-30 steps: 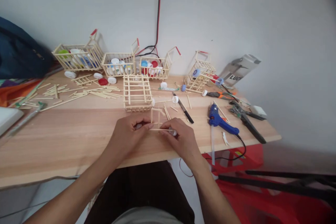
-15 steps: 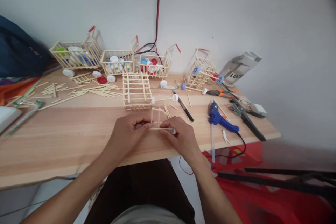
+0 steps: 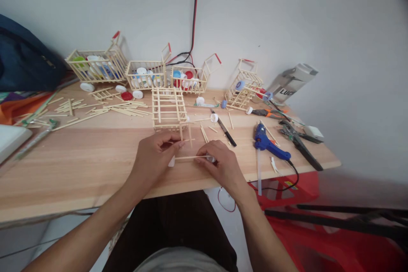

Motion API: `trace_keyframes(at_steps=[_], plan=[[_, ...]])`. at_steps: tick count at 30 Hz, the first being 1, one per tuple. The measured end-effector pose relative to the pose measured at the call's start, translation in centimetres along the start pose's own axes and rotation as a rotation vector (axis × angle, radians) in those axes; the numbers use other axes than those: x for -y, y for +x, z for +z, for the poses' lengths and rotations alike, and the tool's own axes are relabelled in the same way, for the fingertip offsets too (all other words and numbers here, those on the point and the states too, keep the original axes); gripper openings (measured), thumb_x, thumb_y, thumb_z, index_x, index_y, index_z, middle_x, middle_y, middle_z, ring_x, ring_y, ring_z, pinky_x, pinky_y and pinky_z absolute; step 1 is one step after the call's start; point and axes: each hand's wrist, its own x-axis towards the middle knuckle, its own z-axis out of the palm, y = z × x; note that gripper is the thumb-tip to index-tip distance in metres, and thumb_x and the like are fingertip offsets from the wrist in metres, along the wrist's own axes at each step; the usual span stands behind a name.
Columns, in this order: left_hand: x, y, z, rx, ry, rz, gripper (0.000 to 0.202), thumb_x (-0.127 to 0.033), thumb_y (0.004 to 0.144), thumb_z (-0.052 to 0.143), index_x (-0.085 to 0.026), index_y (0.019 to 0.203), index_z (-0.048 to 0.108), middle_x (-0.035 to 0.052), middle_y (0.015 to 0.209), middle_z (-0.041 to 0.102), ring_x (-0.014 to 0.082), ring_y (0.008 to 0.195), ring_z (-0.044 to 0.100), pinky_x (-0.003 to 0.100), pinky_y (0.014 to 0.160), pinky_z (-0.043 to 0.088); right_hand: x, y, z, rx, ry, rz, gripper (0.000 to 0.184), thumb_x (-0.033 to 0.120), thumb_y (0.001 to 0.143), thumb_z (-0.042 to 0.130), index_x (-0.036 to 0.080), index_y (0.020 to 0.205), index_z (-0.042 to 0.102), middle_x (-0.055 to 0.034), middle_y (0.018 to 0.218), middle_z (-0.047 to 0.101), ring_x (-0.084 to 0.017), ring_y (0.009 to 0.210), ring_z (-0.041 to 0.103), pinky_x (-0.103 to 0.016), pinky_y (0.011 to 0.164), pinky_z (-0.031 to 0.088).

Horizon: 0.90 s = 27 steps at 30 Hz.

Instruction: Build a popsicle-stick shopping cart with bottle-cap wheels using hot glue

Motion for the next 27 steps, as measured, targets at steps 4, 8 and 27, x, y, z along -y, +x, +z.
trace_keyframes(at_steps=[4,8,27], plan=[[-0.4,0.0,-0.5,-0.025,-0.025,-0.007,0.013,-0.03,0.075,0.065,-0.019,0.076,0.072,0.0016,0.086,0.074,0.0183,0.078,0.066,0.027,0.076,0.052,-0.7,-0.1,-0.3,-0.046,-0.065,0.01,0.009,0.029,0.088,0.062,0.022,0.084,0.065,-0.0049,0.091,0.066,-0.02,0.091,0.057,-0.037,0.085,0.043],[-0.4,0.0,-0.6,-0.011,-0.03,0.004,0.016,-0.032,0.075,0.065,-0.018,0.077,0.072,0.0019,0.083,0.074,0.0189,0.077,0.066,0.028,0.076,0.052,-1.1,0.0,-0.4,-0.04,-0.082,-0.002,0.007,0.028,0.088,0.062,0.022,0.086,0.066,-0.0059,0.095,0.066,-0.021,0.097,0.057,-0.038,0.088,0.043],[-1.5,-0.1,-0.8,0.009,-0.139,0.076,0.013,-0.029,0.075,0.067,-0.017,0.075,0.071,0.0023,0.081,0.072,0.0158,0.073,0.065,0.026,0.072,0.051,2.5,0.2,-1.8,-0.239,0.152,0.167,0.019,0.034,0.086,0.06,0.024,0.1,0.069,-0.0038,0.099,0.069,-0.017,0.085,0.061,-0.031,0.075,0.047]])
